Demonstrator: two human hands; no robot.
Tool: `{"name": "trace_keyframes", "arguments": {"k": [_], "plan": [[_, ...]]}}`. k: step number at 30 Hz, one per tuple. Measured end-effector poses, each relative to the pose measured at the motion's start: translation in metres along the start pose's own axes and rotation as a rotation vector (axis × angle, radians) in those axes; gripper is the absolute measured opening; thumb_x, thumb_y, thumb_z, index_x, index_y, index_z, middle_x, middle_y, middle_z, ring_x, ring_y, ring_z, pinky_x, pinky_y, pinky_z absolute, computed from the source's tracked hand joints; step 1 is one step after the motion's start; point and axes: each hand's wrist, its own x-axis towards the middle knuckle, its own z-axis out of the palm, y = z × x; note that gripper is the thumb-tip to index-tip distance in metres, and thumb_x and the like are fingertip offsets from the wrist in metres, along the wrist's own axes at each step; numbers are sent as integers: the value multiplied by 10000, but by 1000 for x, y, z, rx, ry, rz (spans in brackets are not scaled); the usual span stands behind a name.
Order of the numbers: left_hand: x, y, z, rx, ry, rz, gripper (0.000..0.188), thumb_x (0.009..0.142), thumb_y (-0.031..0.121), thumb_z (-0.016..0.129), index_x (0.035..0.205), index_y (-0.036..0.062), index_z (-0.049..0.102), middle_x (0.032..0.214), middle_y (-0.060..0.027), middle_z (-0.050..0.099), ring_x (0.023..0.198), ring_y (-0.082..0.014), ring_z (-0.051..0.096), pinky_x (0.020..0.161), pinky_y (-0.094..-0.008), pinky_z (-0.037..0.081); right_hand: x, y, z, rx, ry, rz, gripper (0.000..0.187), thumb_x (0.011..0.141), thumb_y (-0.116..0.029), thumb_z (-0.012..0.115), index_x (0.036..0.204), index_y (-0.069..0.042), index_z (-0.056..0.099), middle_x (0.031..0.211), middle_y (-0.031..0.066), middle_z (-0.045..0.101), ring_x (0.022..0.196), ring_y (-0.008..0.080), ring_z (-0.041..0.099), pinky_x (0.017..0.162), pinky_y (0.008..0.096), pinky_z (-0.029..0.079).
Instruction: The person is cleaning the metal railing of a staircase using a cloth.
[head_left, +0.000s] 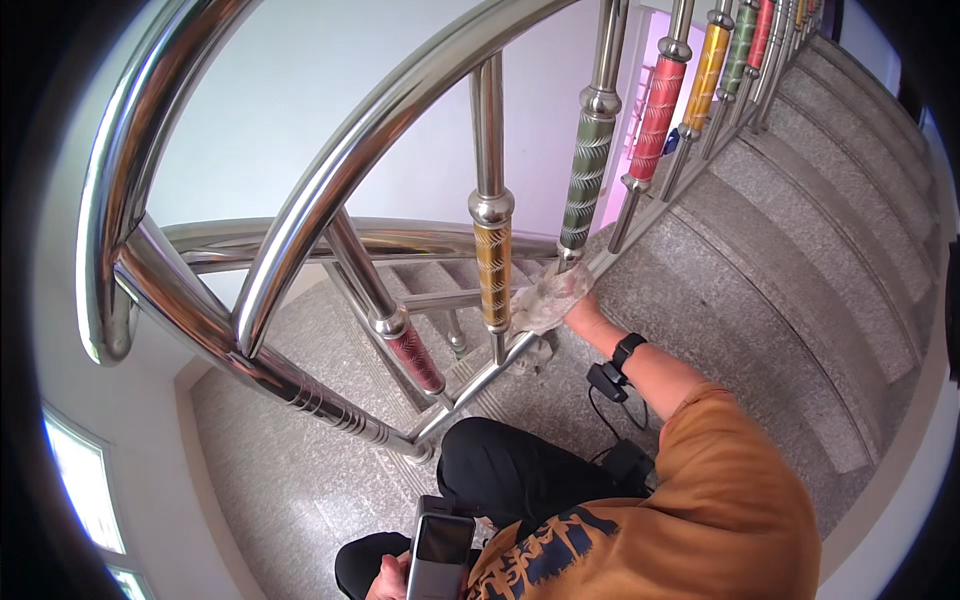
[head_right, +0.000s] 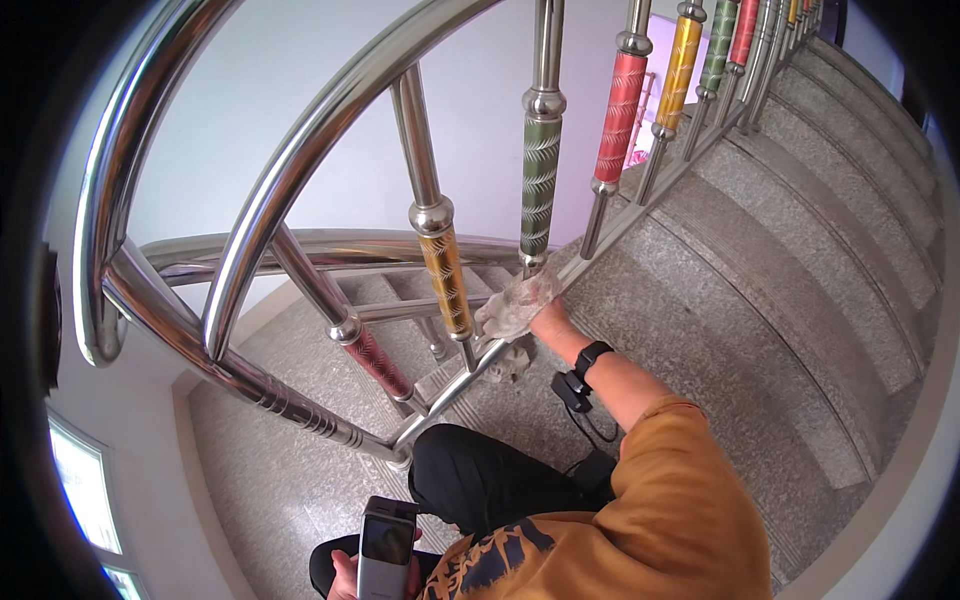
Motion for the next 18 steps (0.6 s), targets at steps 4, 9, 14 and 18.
{"name": "trace_keyframes", "arguments": {"k": [4, 9, 14, 18], "plan": [[-9, -12, -2, -52, -2, -28, 800, 822, 674, 279, 1167, -16, 486, 1009, -101, 602, 871, -213, 580, 753, -323, 478, -11, -120, -77, 284, 112, -7, 238, 891, -210, 471, 1022, -15, 510, 948, 123, 575, 890, 244, 554, 783, 336, 443], [-22, 82, 126, 43, -372, -67, 1202, 535, 887, 342, 1333, -5, 229, 729, -145, 549, 582, -194, 536, 558, -278, 432, 8, -152, -112, 844, 11, -280, 319, 819, -196, 599, 1080, -51, 488, 965, 55, 534, 900, 172, 538, 824, 303, 445], [-10, 77, 126, 106, -356, -97, 1134, 491, 907, 345, 1087, -50, 464, 768, -142, 570, 625, -200, 560, 590, -287, 458, 90, -270, -154, 808, 77, -522, 382, 750, -252, 649, 1030, -32, 509, 999, 106, 526, 944, 207, 522, 793, 339, 428], [-11, 76, 138, 86, -216, -107, 1142, 515, 868, 418, 1182, -59, 428, 919, -181, 593, 781, -255, 605, 701, -341, 510, 131, -291, -147, 880, 136, -640, 377, 771, -201, 626, 1069, -11, 496, 971, 128, 581, 885, 233, 577, 747, 344, 467]]}}
